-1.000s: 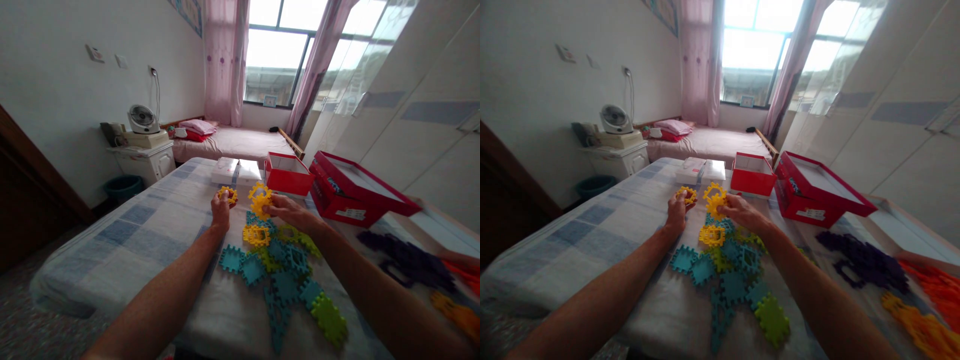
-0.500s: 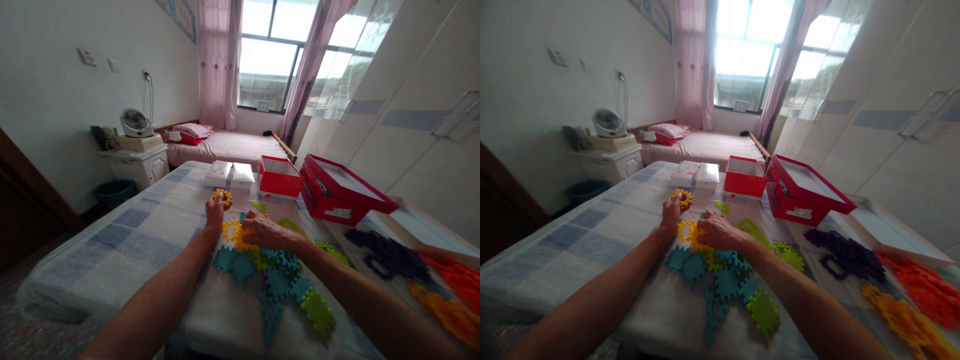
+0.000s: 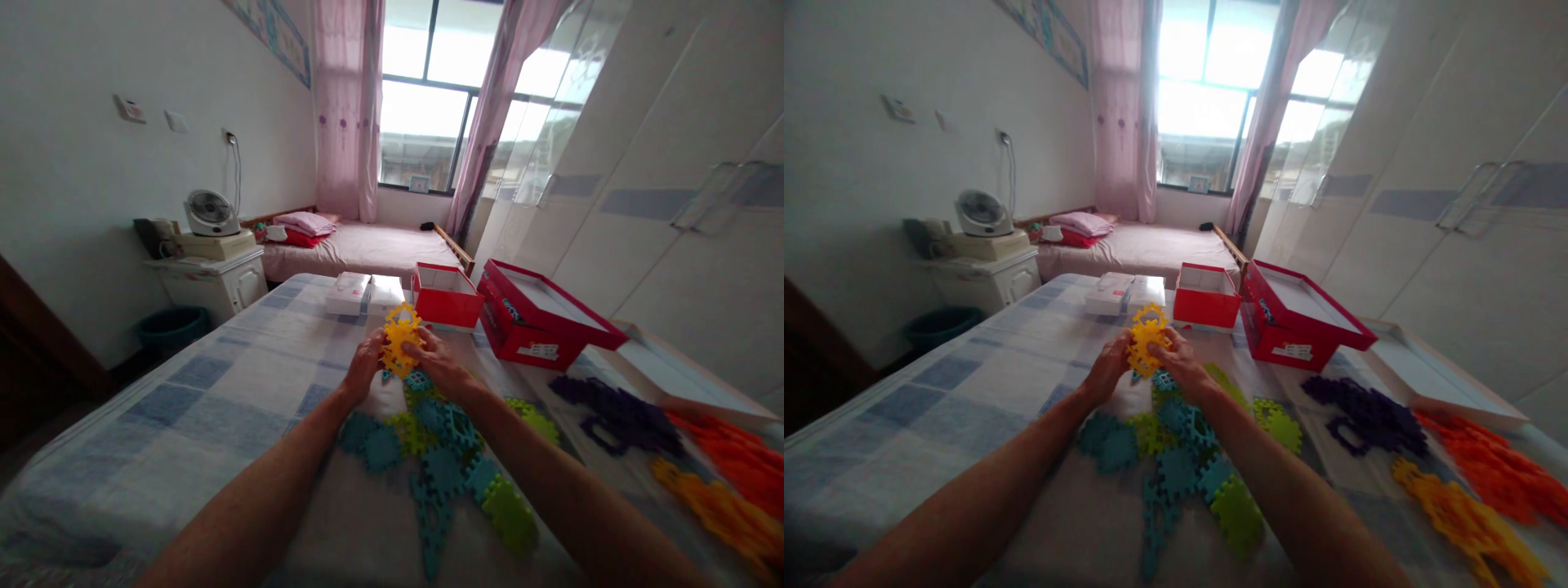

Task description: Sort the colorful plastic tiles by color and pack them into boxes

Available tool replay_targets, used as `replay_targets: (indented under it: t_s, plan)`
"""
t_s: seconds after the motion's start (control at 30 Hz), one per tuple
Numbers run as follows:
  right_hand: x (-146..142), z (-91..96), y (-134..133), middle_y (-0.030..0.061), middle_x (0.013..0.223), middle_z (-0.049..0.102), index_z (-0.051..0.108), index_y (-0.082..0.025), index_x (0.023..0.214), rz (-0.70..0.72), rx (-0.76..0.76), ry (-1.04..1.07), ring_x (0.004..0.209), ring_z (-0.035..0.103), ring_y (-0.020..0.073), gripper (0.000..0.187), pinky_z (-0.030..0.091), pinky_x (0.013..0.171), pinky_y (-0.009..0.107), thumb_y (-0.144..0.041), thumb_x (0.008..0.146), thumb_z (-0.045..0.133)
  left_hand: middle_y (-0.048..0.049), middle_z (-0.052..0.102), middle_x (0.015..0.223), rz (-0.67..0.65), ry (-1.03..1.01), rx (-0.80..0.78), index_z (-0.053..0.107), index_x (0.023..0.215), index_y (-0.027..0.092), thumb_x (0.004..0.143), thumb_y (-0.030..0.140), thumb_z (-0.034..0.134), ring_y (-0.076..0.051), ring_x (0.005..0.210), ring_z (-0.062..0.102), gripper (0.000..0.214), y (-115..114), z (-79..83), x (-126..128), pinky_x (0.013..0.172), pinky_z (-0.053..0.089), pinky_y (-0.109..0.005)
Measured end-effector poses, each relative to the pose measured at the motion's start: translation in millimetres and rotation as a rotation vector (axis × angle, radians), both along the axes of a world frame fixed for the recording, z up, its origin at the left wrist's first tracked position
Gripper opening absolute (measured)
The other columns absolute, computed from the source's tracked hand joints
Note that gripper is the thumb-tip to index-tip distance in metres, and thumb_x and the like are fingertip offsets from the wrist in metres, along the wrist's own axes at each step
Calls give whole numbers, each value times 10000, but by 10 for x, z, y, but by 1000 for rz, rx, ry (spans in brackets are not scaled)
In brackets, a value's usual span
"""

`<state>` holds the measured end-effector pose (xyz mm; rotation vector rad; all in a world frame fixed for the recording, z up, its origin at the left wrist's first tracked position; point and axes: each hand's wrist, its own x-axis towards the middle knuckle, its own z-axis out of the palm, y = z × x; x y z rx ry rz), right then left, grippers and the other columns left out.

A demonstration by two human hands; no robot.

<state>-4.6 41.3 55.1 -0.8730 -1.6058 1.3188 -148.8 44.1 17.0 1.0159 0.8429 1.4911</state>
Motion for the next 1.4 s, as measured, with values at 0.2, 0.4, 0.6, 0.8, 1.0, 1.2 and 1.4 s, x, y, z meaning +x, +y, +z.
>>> replay_targets:
  t_s: [0.2,0.4,0.6,0.8,1.0,1.2,1.4]
  plan:
    - [-47,13,-80,-6,836,623,491,-231,1132,-53,-19,94,702,581,127,614,490,654,246,-482,622,724,-89,679,972,-99,132,50,643,1000,138,757,607,541,-219,891,633,538,-54,-13,-2,726,511,-300]
    - [198,100,-336,-17,884,628,517,-230,1090,-77,-37,120,740,587,119,522,491,682,236,-458,660,706,-76,646,1109,-126,273,116,621,1093,181,820,615,433,-204,950,600,546,-42,-30,-20,775,494,-301]
    - [1315,245,-1087,13,996,629,517,-207,1128,-346,85,-299,833,598,145,397,496,744,262,-350,770,609,-95,622,1131,-88,350,120,642,1015,163,832,615,391,-192,857,606,549,-24,-48,-69,713,497,-307]
    - [2468,288,-1806,87,1101,635,516,-173,1218,-600,-77,-795,882,631,227,501,513,759,346,-393,769,540,-100,646,1074,-50,383,78,634,980,144,818,654,376,-201,857,601,595,-8,-44,-77,715,489,-315]
    - [2817,71,-2007,140,1149,621,543,-116,1222,-704,12,-1158,962,616,254,525,467,870,382,-385,778,465,-97,627,1111,4,389,54,623,967,146,827,643,373,-188,856,592,574,-3,-46,-102,691,493,-288]
    - [2851,-251,-2002,175,1265,540,527,-95,1236,-901,179,-1395,1185,490,281,508,398,986,409,-380,825,436,-93,623,1114,6,380,28,625,928,149,803,664,390,-183,850,587,580,13,-57,-125,680,490,-276]
    - [2743,-250,-2038,147,1211,563,558,-116,1192,-997,341,-1548,1115,499,298,429,431,886,441,-364,875,409,-86,652,1026,2,397,19,638,921,150,795,680,386,-184,843,593,599,7,-53,-105,680,486,-278]
